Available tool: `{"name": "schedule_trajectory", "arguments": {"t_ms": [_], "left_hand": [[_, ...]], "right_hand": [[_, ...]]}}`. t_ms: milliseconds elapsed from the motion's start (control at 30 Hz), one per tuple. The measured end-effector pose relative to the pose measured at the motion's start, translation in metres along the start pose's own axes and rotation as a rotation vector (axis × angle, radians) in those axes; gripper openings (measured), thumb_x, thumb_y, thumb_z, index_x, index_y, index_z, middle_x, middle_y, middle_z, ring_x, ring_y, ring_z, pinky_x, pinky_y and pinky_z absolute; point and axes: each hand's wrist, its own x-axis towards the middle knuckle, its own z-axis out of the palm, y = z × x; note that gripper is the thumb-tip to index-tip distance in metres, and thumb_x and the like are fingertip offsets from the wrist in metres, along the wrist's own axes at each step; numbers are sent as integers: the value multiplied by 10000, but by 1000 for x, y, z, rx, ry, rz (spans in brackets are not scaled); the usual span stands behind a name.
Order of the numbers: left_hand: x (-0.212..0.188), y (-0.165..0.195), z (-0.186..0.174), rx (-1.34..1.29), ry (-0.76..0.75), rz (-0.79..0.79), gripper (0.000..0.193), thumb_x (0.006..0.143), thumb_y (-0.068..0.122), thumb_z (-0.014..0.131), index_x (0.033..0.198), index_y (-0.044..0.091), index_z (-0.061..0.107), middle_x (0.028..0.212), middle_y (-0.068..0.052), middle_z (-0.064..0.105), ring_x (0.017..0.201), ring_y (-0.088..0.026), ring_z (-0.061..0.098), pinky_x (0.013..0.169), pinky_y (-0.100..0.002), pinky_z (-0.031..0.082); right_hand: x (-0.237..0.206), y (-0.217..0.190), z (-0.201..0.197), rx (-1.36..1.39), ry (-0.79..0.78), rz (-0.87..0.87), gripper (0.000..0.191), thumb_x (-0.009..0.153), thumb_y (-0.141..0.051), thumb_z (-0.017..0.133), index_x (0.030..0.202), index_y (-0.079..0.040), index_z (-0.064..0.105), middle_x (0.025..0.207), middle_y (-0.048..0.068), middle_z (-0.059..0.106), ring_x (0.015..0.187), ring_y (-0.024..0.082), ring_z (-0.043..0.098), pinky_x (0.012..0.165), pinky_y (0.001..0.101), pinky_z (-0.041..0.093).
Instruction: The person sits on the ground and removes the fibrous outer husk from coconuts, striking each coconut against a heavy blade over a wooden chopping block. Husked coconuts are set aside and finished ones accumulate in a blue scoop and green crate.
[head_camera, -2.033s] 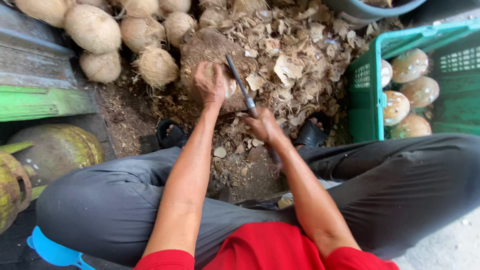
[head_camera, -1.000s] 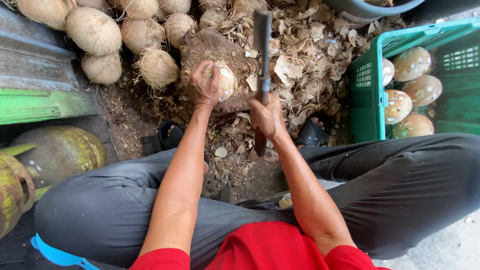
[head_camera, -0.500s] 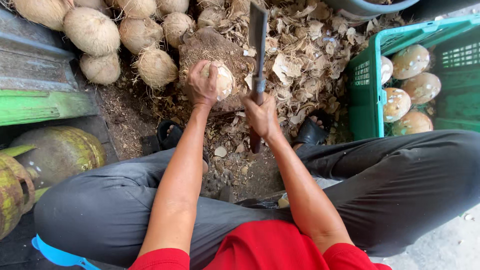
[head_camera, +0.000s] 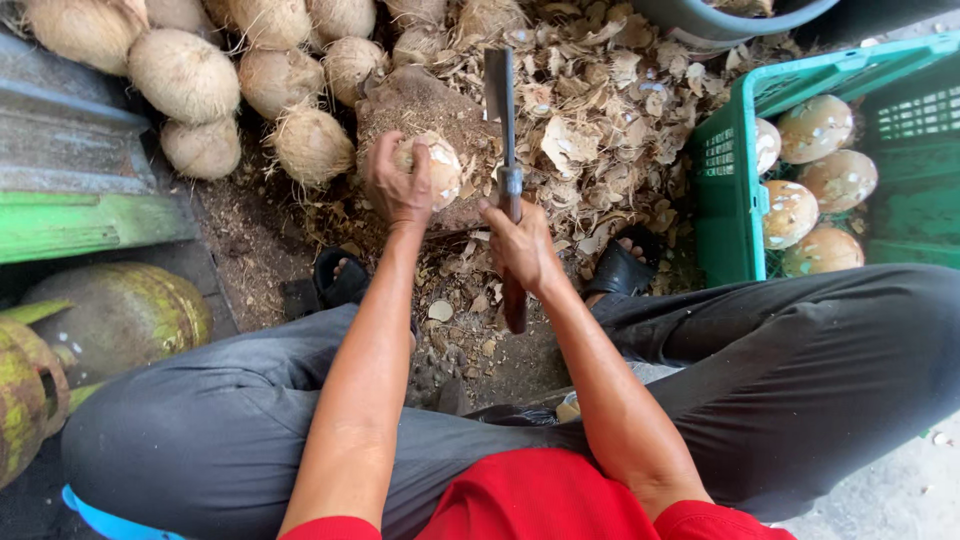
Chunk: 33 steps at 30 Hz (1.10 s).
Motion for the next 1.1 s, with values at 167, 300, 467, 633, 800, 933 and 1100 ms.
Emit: {"name": "schedule_trajectory", "arguments": {"t_ms": [167, 300, 467, 633, 800, 933, 1100], "left_hand": [[4, 0, 1, 36, -64, -43, 411, 959, 520, 522, 985, 151, 700, 986, -77, 643, 860, -201, 617, 703, -371, 512], [3, 6, 3, 102, 56, -25, 413, 976, 542, 525, 949, 164, 690, 969, -59, 644, 841, -197, 606, 715, -381, 514], [-11, 10, 8, 224, 77, -38, 371, 983, 505, 540, 979, 163, 685, 1006, -80, 619, 917, -256, 592, 756, -408, 494], [-9, 6, 4, 62, 51, -48, 321, 913, 477, 583, 916, 171, 679, 999, -60, 637, 921, -238, 621, 749, -395, 486], [10, -7, -13, -184, -10, -24, 357, 923, 473, 640, 944, 118, 668, 955, -59, 665, 910, -231, 646, 826, -426, 520], [26, -19, -31, -187, -234, -124, 453, 935, 546, 649, 968, 96, 686, 972, -86, 697, 930, -225, 664, 861, -443, 548], [14, -2, -24, -334, -169, -648, 530, 787, 602, 657, 1120, 193, 705, 1034, -79, 737, 903, -265, 702, 786, -488, 596]], "right_hand": [[-4, 27, 18, -10, -40, 317, 264, 968, -218, 691, 799, -71, 550, 551, -1, 469, 386, 113, 421, 348, 298, 347], [-1, 16, 8, -76, 5, 188, 239, 957, -210, 665, 793, -64, 571, 560, 19, 520, 377, 123, 466, 346, 323, 406], [4, 27, 8, -56, 105, -79, 127, 906, -163, 632, 892, -42, 667, 585, 25, 586, 426, 114, 549, 385, 318, 470], [11, 61, 10, -323, -8, 332, 269, 956, -235, 702, 882, 20, 658, 593, 39, 556, 459, 152, 482, 427, 340, 413], [10, 42, -7, -590, -61, 294, 412, 981, -344, 712, 818, 32, 674, 596, 38, 578, 471, 128, 513, 454, 303, 397], [6, 11, -17, -386, 42, 282, 260, 936, -351, 672, 976, -102, 612, 676, 0, 556, 494, 114, 471, 440, 304, 428], [4, -11, -22, -522, 245, 57, 283, 1007, -342, 625, 994, -79, 521, 736, -24, 485, 555, 96, 479, 474, 312, 490]]}}
